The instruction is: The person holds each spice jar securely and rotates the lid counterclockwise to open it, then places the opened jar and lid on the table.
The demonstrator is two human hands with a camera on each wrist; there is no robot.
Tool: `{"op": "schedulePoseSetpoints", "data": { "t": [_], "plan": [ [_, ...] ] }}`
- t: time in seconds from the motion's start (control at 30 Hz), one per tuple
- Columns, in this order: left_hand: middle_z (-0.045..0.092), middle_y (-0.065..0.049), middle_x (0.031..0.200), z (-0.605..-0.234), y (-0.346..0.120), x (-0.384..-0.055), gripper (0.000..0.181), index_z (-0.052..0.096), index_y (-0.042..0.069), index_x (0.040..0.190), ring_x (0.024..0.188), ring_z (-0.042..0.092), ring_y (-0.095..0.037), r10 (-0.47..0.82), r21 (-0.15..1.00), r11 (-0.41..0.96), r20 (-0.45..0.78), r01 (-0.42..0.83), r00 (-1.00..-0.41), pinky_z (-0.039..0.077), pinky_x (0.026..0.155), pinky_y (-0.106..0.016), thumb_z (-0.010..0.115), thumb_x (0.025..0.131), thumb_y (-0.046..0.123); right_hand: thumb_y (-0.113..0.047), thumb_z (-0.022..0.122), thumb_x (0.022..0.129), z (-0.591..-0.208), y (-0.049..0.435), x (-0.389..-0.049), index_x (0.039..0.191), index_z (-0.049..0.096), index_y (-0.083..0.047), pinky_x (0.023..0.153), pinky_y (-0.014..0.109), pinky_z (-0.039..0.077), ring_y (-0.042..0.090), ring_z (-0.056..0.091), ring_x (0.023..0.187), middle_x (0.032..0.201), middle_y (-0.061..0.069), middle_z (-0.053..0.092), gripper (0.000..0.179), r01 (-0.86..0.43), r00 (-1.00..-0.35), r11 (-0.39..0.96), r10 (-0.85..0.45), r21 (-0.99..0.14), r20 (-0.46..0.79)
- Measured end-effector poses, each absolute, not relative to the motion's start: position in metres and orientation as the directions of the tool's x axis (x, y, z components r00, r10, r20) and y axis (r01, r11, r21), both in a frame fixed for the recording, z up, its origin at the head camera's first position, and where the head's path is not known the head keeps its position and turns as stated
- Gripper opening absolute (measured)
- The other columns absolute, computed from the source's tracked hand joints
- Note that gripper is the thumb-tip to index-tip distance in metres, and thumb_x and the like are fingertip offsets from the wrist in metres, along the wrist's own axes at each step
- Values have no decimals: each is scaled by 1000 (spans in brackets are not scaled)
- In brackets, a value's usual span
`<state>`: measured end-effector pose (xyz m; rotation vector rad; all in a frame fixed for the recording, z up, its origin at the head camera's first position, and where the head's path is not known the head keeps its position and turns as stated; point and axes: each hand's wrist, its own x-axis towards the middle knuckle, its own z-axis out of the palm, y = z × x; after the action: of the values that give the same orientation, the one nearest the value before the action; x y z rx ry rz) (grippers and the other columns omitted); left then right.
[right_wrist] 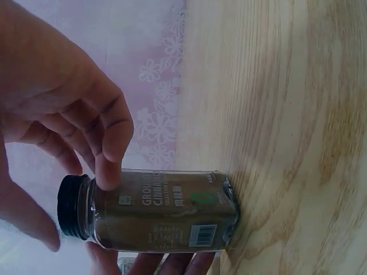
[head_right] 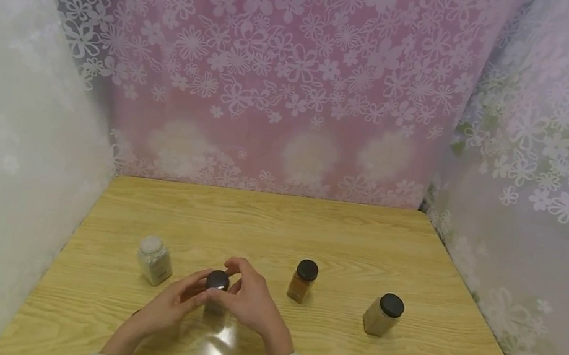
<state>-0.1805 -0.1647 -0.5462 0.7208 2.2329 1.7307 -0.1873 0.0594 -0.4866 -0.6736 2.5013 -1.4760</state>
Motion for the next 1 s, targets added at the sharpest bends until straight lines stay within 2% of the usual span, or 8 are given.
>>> {"op": "schedulePoseSetpoints", "data": {
  "t": [0.13, 0.23, 0.4, 0.53, 0.67, 0.77, 0.9, 1.0],
  "plan": [
    [42, -4, 155, -545, -163, -179, 50, 33, 25, 154, 141, 43, -31, 516, 963, 150, 118, 225, -848, 44, 109, -44, 48, 107, 25, -34, 74, 92, -489, 59, -187, 129, 56, -15, 66, 27, 53, 20, 60, 89, 125, 3, 60, 45, -284, -890, 397, -447, -873, 87],
    [40, -2, 156, -544, -163, -179, 49, 33, 27, 154, 142, 41, -30, 516, 967, 146, 105, 208, -850, 43, 110, -45, 47, 107, 24, -32, 71, 94, -490, 60, -187, 131, 58, -17, 69, 27, 54, 20, 61, 90, 127, 0, 61, 41, -320, -875, 383, -470, -866, 115],
    [40, -6, 156, -540, -163, -178, 50, 31, 27, 155, 142, 39, -33, 513, 971, 153, 82, 185, -854, 41, 111, -52, 46, 107, 28, -39, 68, 95, -486, 60, -187, 137, 55, -21, 70, 27, 54, 18, 61, 90, 133, -2, 58, 47, -351, -864, 402, -488, -846, 127],
    [40, -9, 155, -537, -164, -177, 50, 30, 26, 155, 141, 40, -36, 523, 975, 143, 73, 172, -849, 41, 109, -56, 46, 108, 29, -43, 71, 92, -485, 57, -188, 130, 54, -22, 65, 28, 54, 18, 62, 85, 123, -1, 61, 47, -296, -888, 420, -451, -858, 86],
    [42, -9, 154, -538, -164, -176, 48, 32, 29, 154, 140, 42, -35, 524, 977, 131, 75, 168, -849, 40, 109, -57, 46, 108, 27, -38, 71, 93, -486, 57, -188, 123, 56, -18, 62, 28, 54, 19, 62, 83, 115, 1, 61, 39, -288, -893, 408, -441, -866, 89],
    [43, -9, 154, -537, -163, -176, 47, 33, 29, 153, 140, 42, -34, 521, 978, 120, 82, 168, -850, 40, 110, -56, 46, 108, 25, -33, 68, 96, -487, 58, -188, 127, 58, -17, 65, 28, 54, 20, 61, 85, 122, 1, 60, 36, -328, -880, 400, -459, -856, 123],
    [44, -12, 153, -537, -163, -176, 48, 34, 26, 153, 138, 44, -35, 508, 974, 135, 88, 180, -857, 42, 109, -52, 47, 107, 25, -34, 67, 96, -487, 58, -189, 134, 58, -19, 67, 27, 53, 17, 61, 86, 130, -1, 59, 41, -358, -871, 419, -472, -834, 137],
    [42, -14, 154, -538, -164, -177, 51, 31, 20, 155, 139, 42, -37, 507, 972, 143, 91, 188, -857, 43, 108, -52, 47, 107, 26, -42, 72, 91, -485, 57, -188, 134, 55, -22, 61, 27, 52, 14, 60, 76, 117, 3, 64, 50, -307, -892, 446, -443, -841, 90]
  ]
}}
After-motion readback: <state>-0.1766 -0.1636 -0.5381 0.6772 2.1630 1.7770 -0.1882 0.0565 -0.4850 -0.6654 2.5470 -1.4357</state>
